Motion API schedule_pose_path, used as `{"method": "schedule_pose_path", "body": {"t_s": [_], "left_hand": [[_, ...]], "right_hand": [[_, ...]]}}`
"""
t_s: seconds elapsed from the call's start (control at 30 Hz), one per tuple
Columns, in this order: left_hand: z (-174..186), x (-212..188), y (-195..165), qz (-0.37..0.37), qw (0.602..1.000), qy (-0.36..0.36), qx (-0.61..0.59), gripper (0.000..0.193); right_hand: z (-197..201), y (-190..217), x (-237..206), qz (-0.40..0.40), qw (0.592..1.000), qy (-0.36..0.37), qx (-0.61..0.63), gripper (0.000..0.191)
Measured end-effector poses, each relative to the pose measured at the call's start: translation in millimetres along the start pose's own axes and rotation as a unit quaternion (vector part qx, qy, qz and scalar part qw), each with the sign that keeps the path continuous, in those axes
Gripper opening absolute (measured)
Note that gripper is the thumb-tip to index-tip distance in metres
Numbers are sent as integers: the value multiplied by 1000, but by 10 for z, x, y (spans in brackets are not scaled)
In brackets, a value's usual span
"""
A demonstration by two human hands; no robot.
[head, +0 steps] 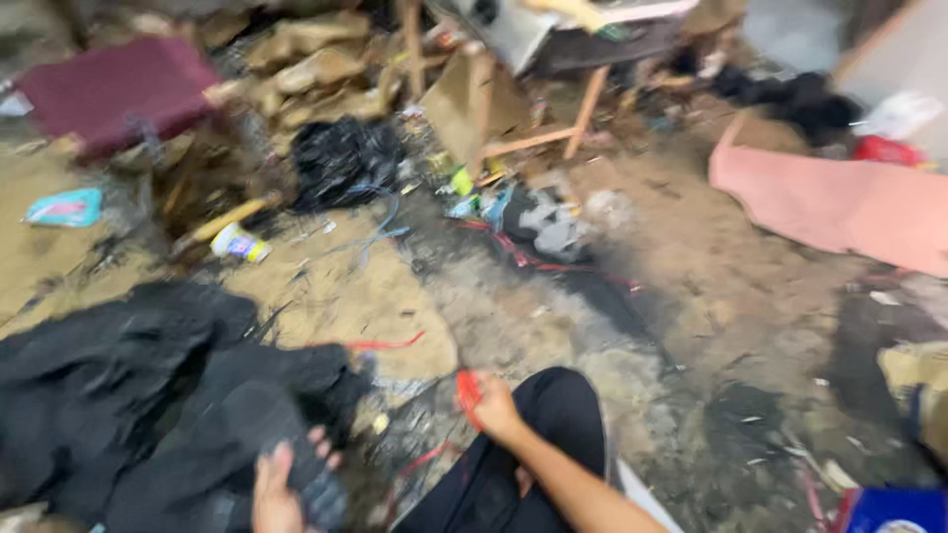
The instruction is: The person sits cross-legged on the floor of a sandal workshop and uses large red-handled shears to trim excess rubber from the edges of sandal soles. They rotate each sole while cutting, hold it against their lap, and place finished soles onto a pile of trimmed soles beside them.
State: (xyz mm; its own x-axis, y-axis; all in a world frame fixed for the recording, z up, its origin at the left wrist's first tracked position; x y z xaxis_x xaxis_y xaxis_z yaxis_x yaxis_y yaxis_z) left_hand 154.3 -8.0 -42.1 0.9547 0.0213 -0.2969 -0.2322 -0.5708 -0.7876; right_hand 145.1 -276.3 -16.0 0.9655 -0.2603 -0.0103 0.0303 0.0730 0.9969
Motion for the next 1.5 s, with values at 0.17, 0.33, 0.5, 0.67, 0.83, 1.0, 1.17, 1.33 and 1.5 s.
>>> {"method": "schedule_pose_path", "body": {"t_s": [0.17, 0.33, 0.5, 0.67, 0.83, 1.0, 1.17, 1.33, 1.5], "left_hand": [[140, -165, 30, 19, 1000, -14, 2, 33], [89, -139, 34, 40, 999, -18, 5, 33], [165, -94, 100, 65, 997, -41, 2, 34], [216, -69, 108, 60, 997, -48, -1, 36], [156, -82, 93, 67, 997, -46, -3, 36], [96, -83, 119, 78, 996, -41, -6, 35], [30, -85, 121, 79, 996, -34, -22, 32], [-79, -134, 134, 51, 997, 24, -48, 34], [-193, -294, 97, 77, 966, 168, -180, 63]], "right_hand": [[-106, -91, -1, -63, 987, 25, 148, 33], [-108, -59, 19, -71, 989, 27, 128, 31], [-107, -33, 1, -85, 991, 15, 100, 29], [-94, -34, -19, -78, 990, 21, 113, 31], [-86, 14, -16, -90, 987, 10, 131, 33], [-63, 70, -23, -97, 990, 10, 100, 32], [-79, 57, -12, -106, 972, -4, 209, 25], [-106, -14, -28, -36, 991, 30, 126, 28], [-152, -40, -114, -5, 992, 84, 98, 22]]}}
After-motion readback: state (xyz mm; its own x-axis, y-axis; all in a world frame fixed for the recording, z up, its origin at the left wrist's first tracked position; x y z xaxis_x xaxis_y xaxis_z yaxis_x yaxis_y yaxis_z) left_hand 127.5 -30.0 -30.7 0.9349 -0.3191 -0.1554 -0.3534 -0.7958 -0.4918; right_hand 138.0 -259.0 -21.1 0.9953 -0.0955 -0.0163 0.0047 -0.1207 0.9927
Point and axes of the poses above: each hand's wrist, its own x-axis towards the middle knuckle, its own z-axis out of the back of the hand, y = z × x, the point moved 4 cm from there along x, towards the middle knuckle, and after that the axes turned 5 degrees about x, right-handed, at the moved point
